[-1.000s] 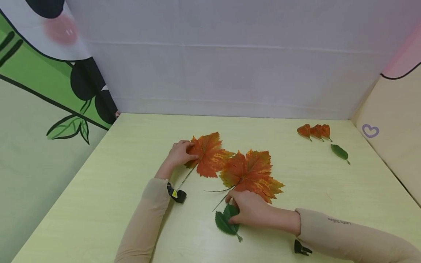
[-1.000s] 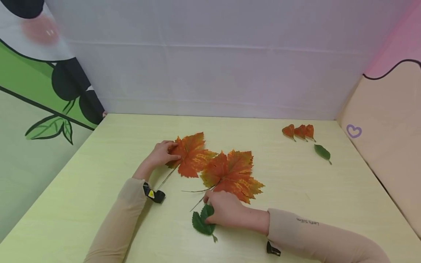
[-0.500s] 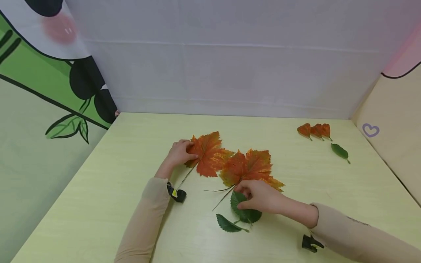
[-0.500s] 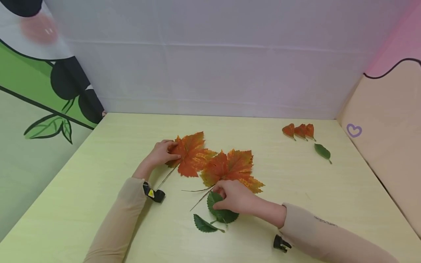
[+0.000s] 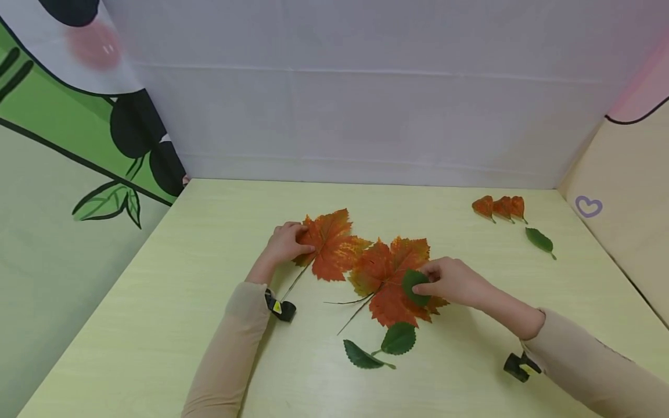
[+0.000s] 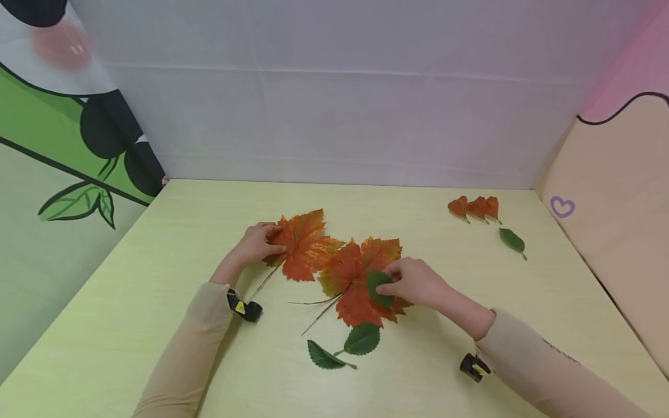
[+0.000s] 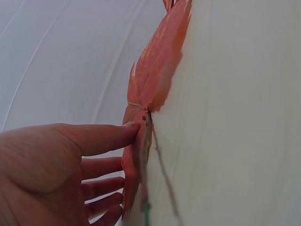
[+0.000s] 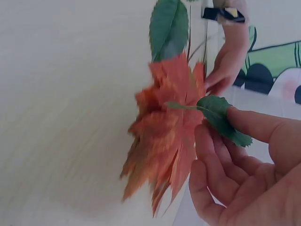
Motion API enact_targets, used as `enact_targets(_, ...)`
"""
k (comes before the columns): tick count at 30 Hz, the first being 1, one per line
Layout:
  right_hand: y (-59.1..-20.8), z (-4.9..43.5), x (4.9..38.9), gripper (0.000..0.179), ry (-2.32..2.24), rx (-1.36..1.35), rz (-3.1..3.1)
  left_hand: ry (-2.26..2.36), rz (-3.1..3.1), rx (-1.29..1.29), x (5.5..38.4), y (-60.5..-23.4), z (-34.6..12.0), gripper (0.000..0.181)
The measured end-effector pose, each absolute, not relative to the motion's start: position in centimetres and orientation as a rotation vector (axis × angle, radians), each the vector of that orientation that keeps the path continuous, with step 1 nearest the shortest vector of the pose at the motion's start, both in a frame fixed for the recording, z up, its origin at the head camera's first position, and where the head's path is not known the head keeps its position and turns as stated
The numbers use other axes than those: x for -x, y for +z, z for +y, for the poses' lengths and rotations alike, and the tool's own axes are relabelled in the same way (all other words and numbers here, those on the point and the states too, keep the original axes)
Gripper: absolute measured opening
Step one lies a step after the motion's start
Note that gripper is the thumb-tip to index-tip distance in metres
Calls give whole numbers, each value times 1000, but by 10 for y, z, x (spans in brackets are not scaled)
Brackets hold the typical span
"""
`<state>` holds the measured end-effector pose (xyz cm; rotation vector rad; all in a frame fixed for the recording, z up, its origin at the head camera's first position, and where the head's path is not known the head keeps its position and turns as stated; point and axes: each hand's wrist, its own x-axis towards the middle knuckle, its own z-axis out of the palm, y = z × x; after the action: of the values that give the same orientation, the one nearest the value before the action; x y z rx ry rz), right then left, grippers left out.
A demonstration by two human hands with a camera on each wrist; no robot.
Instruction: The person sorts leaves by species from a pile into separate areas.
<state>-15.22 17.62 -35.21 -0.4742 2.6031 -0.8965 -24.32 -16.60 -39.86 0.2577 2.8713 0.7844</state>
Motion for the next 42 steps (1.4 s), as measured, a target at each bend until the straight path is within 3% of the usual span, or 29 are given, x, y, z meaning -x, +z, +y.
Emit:
enact_targets(10,-350,212,177,24,-865,386,2657,789,2877,-254,247,-395,-168,60)
enact_targets(18,-352,239,191,46,-845,284,2698,789,2864,-235,247,-392,-168,60)
enact_targets(32,-370,298,208,39,-844,121,2793,769,2865,-252,248,-401,-167,60)
enact_targets(42,-373,330,215,60,-783,3,2849,772,2869,-251,248,-403,-169,60)
